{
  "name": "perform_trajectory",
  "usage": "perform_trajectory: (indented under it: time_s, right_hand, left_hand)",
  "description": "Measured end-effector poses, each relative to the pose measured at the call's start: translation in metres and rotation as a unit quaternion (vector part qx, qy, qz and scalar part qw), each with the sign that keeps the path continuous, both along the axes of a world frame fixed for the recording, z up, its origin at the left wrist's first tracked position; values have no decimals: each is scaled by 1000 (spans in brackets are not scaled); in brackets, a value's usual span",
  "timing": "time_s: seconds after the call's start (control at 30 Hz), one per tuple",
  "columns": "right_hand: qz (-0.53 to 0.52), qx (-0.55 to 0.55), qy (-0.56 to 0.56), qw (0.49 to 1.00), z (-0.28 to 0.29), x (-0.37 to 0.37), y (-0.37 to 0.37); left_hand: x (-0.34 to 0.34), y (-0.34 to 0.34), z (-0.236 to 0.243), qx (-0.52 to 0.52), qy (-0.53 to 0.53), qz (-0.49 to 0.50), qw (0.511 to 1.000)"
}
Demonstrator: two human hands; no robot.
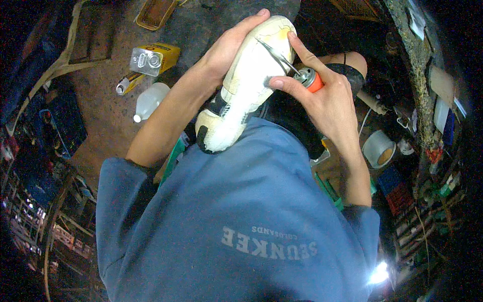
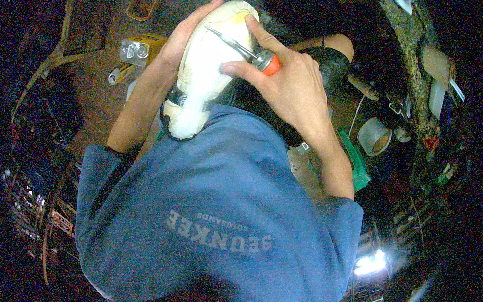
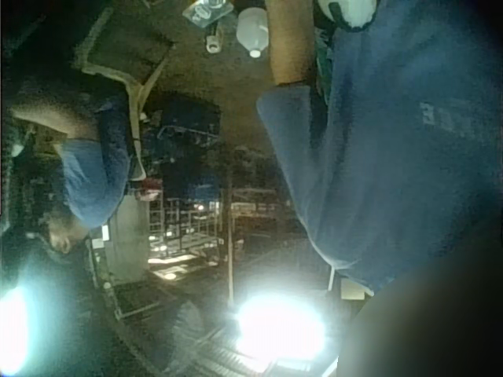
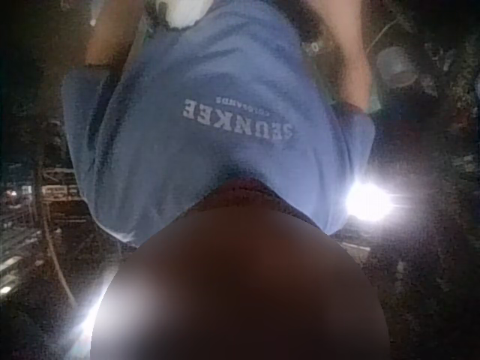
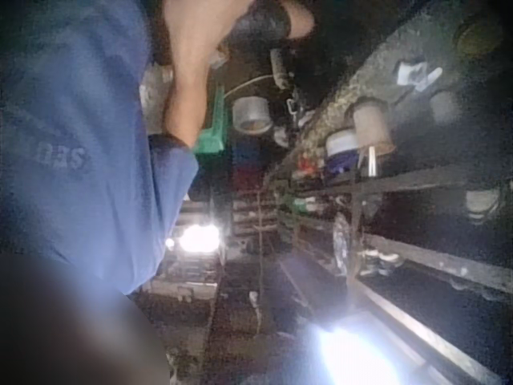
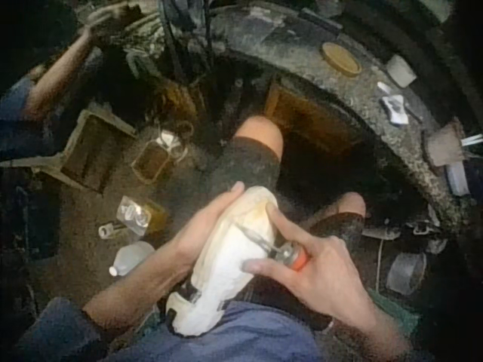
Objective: The person uses a handheld rotary tool to grind the sole of a white sneaker, then switches to a heat gun to apply heat to the same area. The person rotates the shoe to access different sections of the sole and repeatedly inspects the treated surface.
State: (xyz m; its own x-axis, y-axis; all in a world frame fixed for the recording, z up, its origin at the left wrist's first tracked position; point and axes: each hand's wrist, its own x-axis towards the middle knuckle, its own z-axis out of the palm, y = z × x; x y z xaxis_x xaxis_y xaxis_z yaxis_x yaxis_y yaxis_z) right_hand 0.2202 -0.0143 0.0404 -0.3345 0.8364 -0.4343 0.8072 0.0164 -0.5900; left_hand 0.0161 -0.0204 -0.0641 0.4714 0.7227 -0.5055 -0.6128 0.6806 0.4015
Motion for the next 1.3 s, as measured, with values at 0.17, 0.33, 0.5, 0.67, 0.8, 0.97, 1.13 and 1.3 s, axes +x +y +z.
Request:
perform_trajectory:
  time_s: [0.17,0.33,0.5,0.67,0.8,0.97,1.13,1.3]
  right_hand:
    - [8,-8,-18,1000,3,0,1]
    - [-20,-20,-20,999,2,-2,2]
    - [-18,-20,-7,1000,0,-2,-1]
    - [-1,-14,-4,1000,0,-2,-1]
    - [-35,-23,-8,999,0,-5,-2]
    - [-35,-19,-10,999,-2,-11,-3]
    - [-11,-25,-4,1000,3,-11,-3]
    - [8,-25,-2,1000,5,-8,-3]
  left_hand:
    - [2,1,-2,-15,-16,9,1000]
    - [3,0,-4,-11,-36,0,999]
    - [2,0,-4,-14,-8,1,1000]
    - [3,-1,-1,-21,-4,4,1000]
    - [7,-3,0,-27,29,8,999]
    - [9,-3,0,3,44,2,999]
    - [8,-7,6,-40,99,7,994]
    - [9,-8,4,-36,64,18,997]
